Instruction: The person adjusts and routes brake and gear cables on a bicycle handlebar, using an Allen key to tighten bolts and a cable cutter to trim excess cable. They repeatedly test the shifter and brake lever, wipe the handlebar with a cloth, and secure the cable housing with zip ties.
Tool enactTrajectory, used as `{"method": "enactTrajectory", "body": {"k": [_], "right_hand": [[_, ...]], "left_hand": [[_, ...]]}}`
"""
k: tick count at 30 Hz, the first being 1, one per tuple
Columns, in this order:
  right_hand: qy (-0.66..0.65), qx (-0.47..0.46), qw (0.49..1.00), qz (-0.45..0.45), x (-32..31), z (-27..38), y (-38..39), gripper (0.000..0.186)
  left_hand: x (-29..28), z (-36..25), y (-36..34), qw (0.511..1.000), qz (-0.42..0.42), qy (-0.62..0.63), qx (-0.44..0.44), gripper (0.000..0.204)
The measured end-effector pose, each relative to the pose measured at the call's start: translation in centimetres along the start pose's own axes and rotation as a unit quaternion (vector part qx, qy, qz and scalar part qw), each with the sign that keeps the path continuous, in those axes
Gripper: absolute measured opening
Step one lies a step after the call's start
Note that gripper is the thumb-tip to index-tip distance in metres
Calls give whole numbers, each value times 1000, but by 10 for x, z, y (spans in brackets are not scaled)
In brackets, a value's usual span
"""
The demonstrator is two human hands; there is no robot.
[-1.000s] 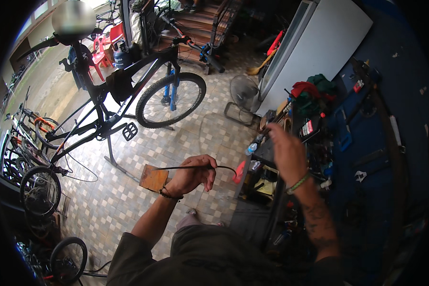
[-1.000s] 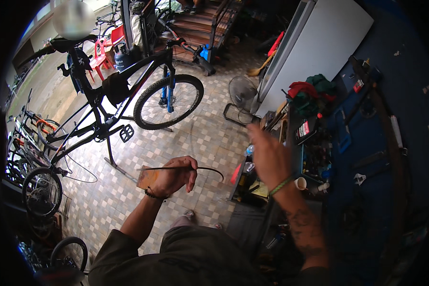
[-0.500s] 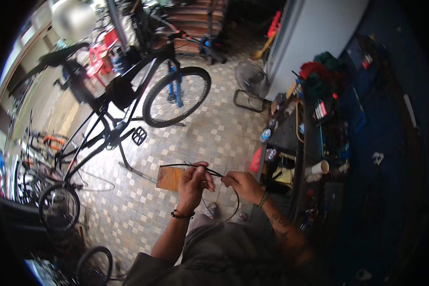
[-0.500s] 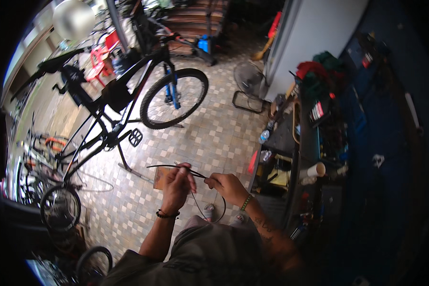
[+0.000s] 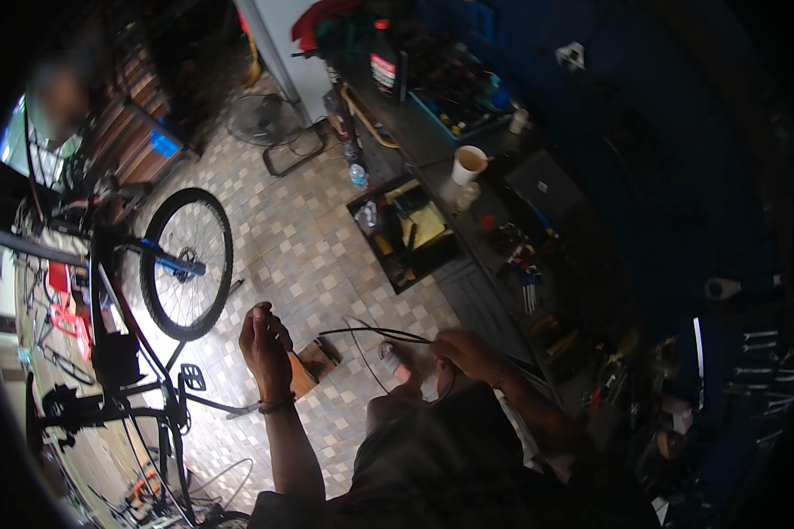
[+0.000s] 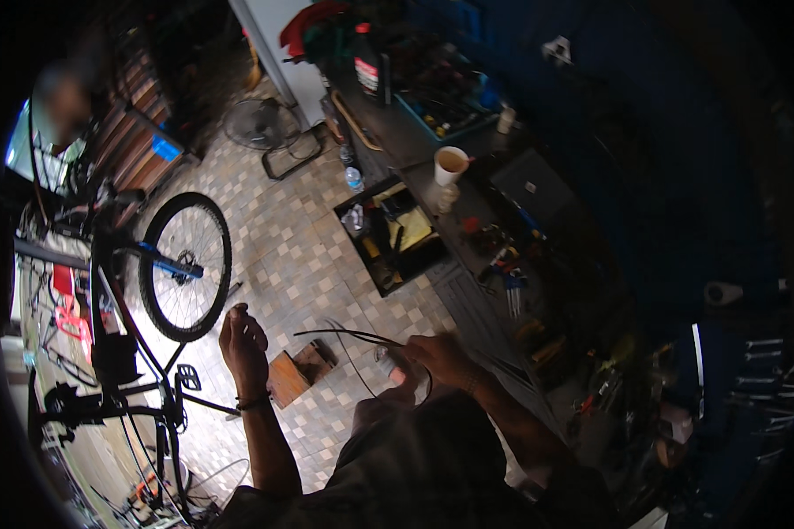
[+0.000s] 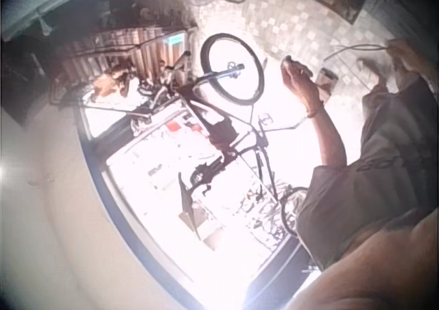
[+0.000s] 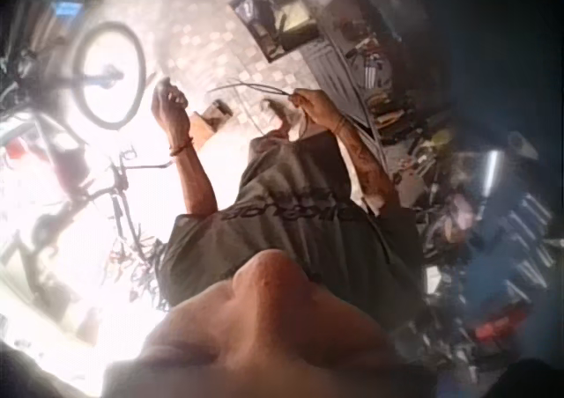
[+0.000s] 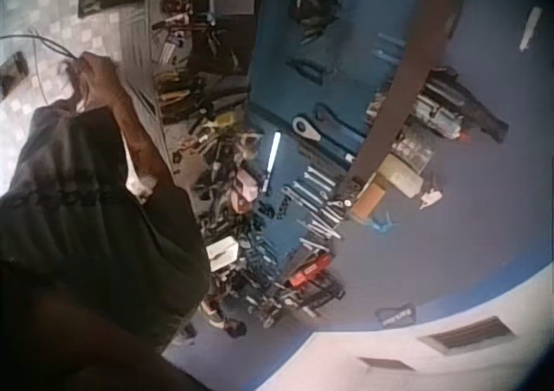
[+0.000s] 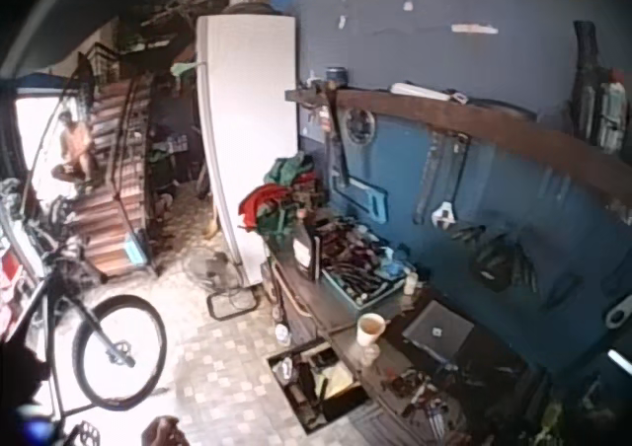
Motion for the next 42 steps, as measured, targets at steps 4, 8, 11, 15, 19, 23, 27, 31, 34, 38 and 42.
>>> {"method": "enactTrajectory", "body": {"k": [4, 8, 11, 15, 19, 23, 27, 31, 34, 38, 42], "right_hand": [[-19, 16, 990, -139, -54, -21, 74, 30], [18, 92, 984, -150, -75, -75, 130, 24], [-29, 64, 975, -210, -83, -98, 161, 21], [-22, 92, 978, -186, -87, -109, 178, 23], [-47, 95, 971, -214, -97, -120, 196, 27], [-37, 76, 984, -160, -106, -109, 180, 29], [-60, 1, 996, -73, -99, -102, 135, 24], [31, -45, 998, 32, -78, -49, 75, 28], [67, -112, 988, 77, -59, 6, 41, 27], [97, -196, 970, 104, -51, 68, -1, 24], [93, -283, 953, 46, -87, 138, -30, 24]], "left_hand": [[166, -11, -9, 959, 247, -136, 1, 29], [389, 21, 38, 780, 478, -275, 297, 22], [511, 110, 37, 600, 466, -532, 375, 22], [578, 131, -18, 610, 381, -622, 310, 22], [564, 82, 49, 700, 437, -504, 255, 26], [431, 108, 148, 705, 575, -378, 174, 30], [332, 122, 218, 669, 580, -396, 243, 28], [269, 102, 196, 677, 511, -487, 208, 24], [223, 70, 178, 736, 452, -465, 195, 21], [174, 1, 152, 805, 357, -455, 129, 25], [98, -55, 136, 863, 246, -394, 199, 27]]}}
Point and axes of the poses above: each hand's wrist, its own y-axis away from the middle knuckle, its own x-axis out of the palm, z = x × y, the point moved 10 cm from there along -y, towards the middle knuckle, and after that the axes turned 2 degrees about x, right-handed, at the moved point
